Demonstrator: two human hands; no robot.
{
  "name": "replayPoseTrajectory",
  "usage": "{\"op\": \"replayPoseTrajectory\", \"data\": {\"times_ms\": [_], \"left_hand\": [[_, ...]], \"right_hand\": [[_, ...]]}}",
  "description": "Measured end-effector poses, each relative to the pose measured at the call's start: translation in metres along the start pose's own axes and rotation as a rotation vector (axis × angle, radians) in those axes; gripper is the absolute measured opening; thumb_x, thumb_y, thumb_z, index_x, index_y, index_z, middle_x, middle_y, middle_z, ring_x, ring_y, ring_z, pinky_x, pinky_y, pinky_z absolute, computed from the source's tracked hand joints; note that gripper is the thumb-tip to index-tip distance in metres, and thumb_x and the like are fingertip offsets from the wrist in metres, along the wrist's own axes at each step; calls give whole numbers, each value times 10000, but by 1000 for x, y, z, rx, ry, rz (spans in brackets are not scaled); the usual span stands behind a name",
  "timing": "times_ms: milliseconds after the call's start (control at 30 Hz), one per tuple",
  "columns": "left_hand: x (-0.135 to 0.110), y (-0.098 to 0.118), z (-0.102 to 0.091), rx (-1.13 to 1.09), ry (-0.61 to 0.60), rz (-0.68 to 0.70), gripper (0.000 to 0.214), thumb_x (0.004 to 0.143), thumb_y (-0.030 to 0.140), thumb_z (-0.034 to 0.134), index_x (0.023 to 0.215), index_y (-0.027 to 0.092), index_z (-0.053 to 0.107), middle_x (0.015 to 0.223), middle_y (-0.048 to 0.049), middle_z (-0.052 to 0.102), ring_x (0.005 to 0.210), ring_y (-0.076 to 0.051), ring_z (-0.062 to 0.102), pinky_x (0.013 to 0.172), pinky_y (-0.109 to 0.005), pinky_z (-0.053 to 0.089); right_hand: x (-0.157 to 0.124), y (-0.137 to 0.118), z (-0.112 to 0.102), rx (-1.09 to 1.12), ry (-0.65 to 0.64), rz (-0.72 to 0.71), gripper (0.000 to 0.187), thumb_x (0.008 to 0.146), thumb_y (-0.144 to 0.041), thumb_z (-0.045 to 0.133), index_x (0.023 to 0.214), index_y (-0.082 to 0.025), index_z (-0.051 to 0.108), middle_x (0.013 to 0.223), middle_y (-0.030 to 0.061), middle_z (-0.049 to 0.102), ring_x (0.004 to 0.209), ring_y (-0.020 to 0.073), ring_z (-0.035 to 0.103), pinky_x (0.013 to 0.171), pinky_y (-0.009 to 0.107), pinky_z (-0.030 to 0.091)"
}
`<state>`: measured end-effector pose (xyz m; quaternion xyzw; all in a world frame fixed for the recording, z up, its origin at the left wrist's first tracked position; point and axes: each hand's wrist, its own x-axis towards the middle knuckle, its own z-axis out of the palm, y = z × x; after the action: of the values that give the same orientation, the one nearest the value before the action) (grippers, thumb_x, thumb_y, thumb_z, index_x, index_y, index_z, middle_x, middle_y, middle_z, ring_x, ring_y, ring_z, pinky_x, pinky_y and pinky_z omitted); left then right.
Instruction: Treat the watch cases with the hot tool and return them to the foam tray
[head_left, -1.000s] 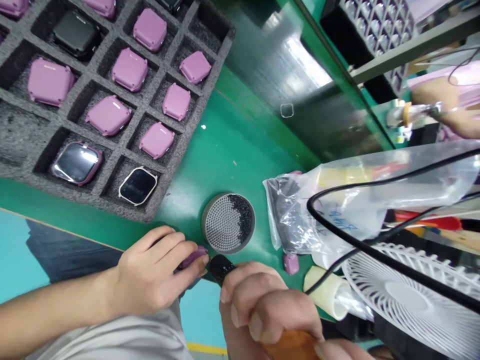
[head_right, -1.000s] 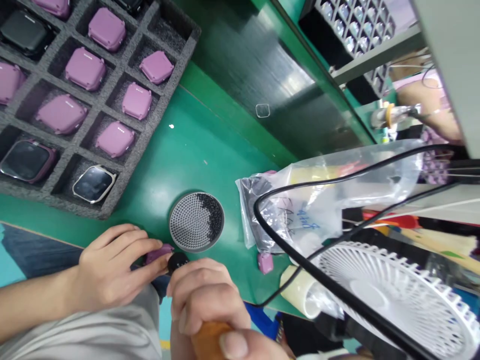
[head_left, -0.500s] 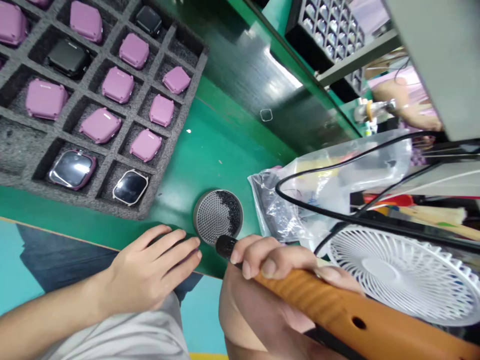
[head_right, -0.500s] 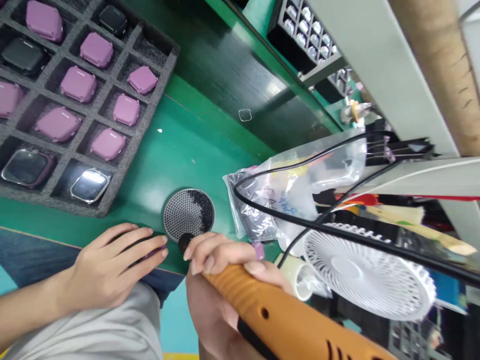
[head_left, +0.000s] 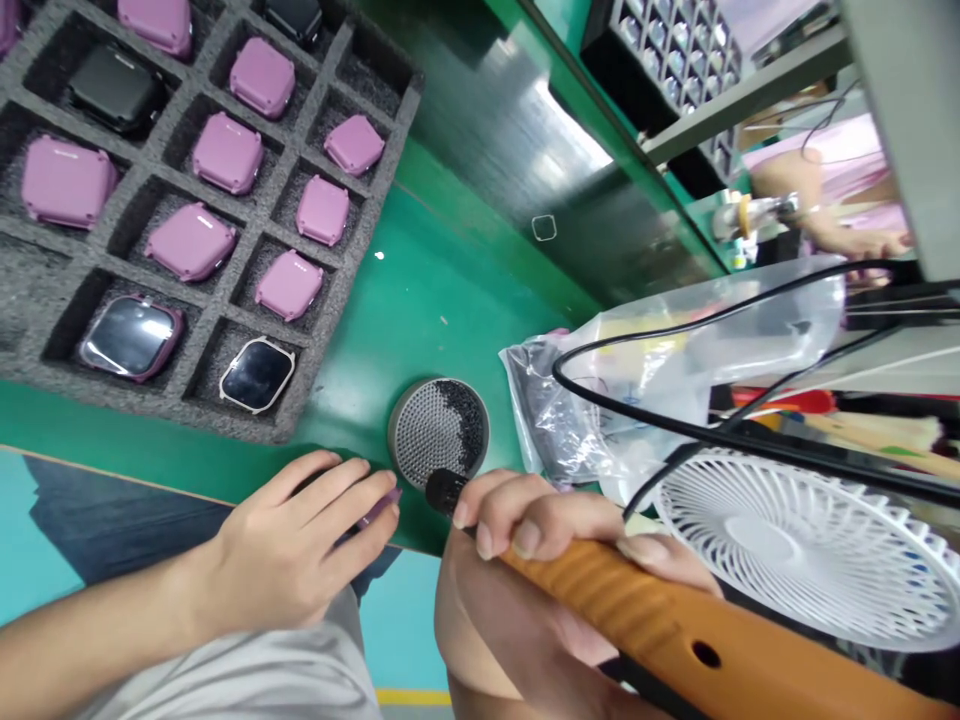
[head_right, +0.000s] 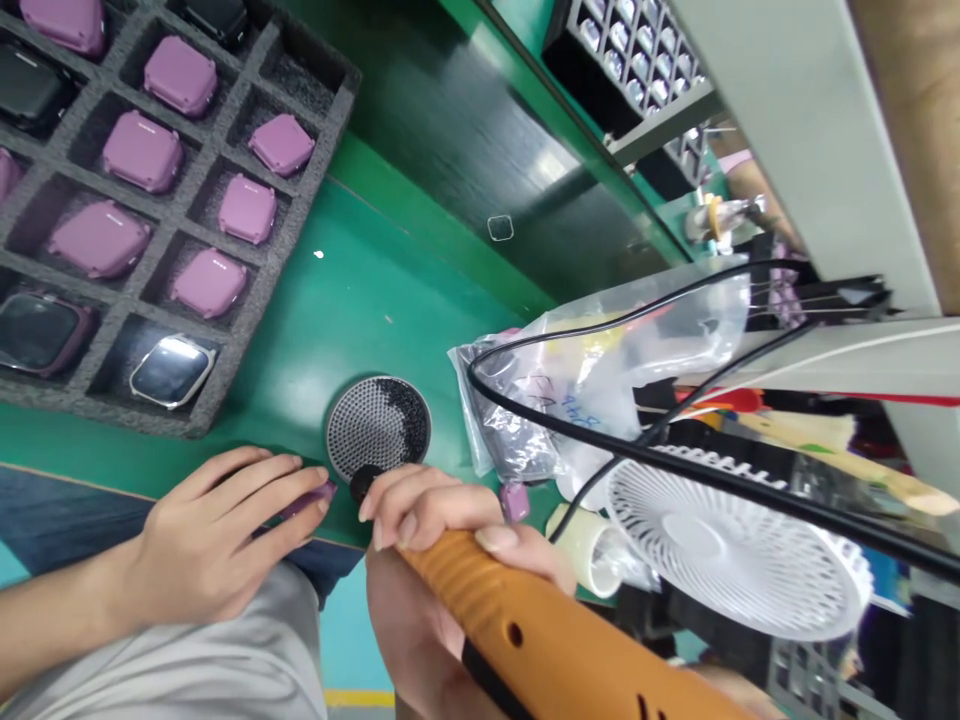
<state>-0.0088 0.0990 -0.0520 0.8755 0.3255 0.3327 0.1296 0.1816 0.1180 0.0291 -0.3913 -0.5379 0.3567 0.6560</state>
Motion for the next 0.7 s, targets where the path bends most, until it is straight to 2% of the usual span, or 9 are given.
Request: {"op": "replayPoseTrajectory", "data": {"times_ms": [67, 200, 400, 467, 567, 633, 700], "left_hand": [[0, 0, 2, 18, 19, -17, 318, 978, 196, 594, 1260, 176, 739, 1394, -88, 694, 1224, -282, 634, 1065, -489, 476], [2, 2, 6, 55, 82, -47, 287, 936, 328, 769, 1203, 223, 764, 1321, -45, 730, 1157, -249, 659, 1054, -459, 495], [5, 4, 8, 56, 111, -71, 308, 885, 348, 834, 1160, 223, 776, 1246, -27, 751, 1091, -231, 675, 1024, -450, 522], [5, 4, 7, 57, 111, -80, 300, 886, 352, 832, 1154, 226, 776, 1235, -30, 754, 1088, -230, 677, 1018, -446, 525], [5, 6, 7, 58, 107, -83, 281, 895, 350, 823, 1145, 231, 777, 1223, -27, 757, 1082, -227, 679, 1013, -440, 527], [5, 6, 7, 60, 102, -83, 273, 900, 350, 817, 1144, 233, 777, 1225, -26, 756, 1083, -226, 677, 1016, -441, 524], [4, 7, 7, 60, 97, -81, 269, 903, 353, 812, 1141, 232, 777, 1234, -29, 752, 1087, -228, 674, 1020, -443, 521]], "right_hand": [[1, -1, -4, -24, -17, 19, 521, 1000, -688, 373, 1232, -269, 580, 866, -18, 553, 713, 150, 585, 576, 364, 529], [-1, -5, -13, -156, -119, 120, 550, 865, -701, 658, 1288, -368, 545, 939, 0, 537, 828, 210, 620, 621, 415, 560], [-9, -7, -28, -188, -162, 155, 492, 863, -639, 692, 1276, -408, 557, 951, 4, 553, 826, 229, 632, 598, 427, 570], [-13, -5, -31, -168, -165, 125, 447, 891, -616, 666, 1276, -422, 551, 924, -7, 556, 770, 214, 627, 572, 412, 563], [-19, 1, -33, -75, -150, 21, 299, 1013, -518, 468, 1285, -408, 527, 846, -32, 547, 643, 172, 597, 535, 387, 554], [-22, 5, -31, -9, -143, -33, 305, 1051, -445, 335, 1293, -387, 512, 822, -37, 547, 599, 158, 589, 522, 383, 554], [-24, 8, -26, 37, -145, -32, 330, 1053, -420, 291, 1283, -362, 521, 828, -30, 562, 602, 162, 602, 523, 389, 555]]}}
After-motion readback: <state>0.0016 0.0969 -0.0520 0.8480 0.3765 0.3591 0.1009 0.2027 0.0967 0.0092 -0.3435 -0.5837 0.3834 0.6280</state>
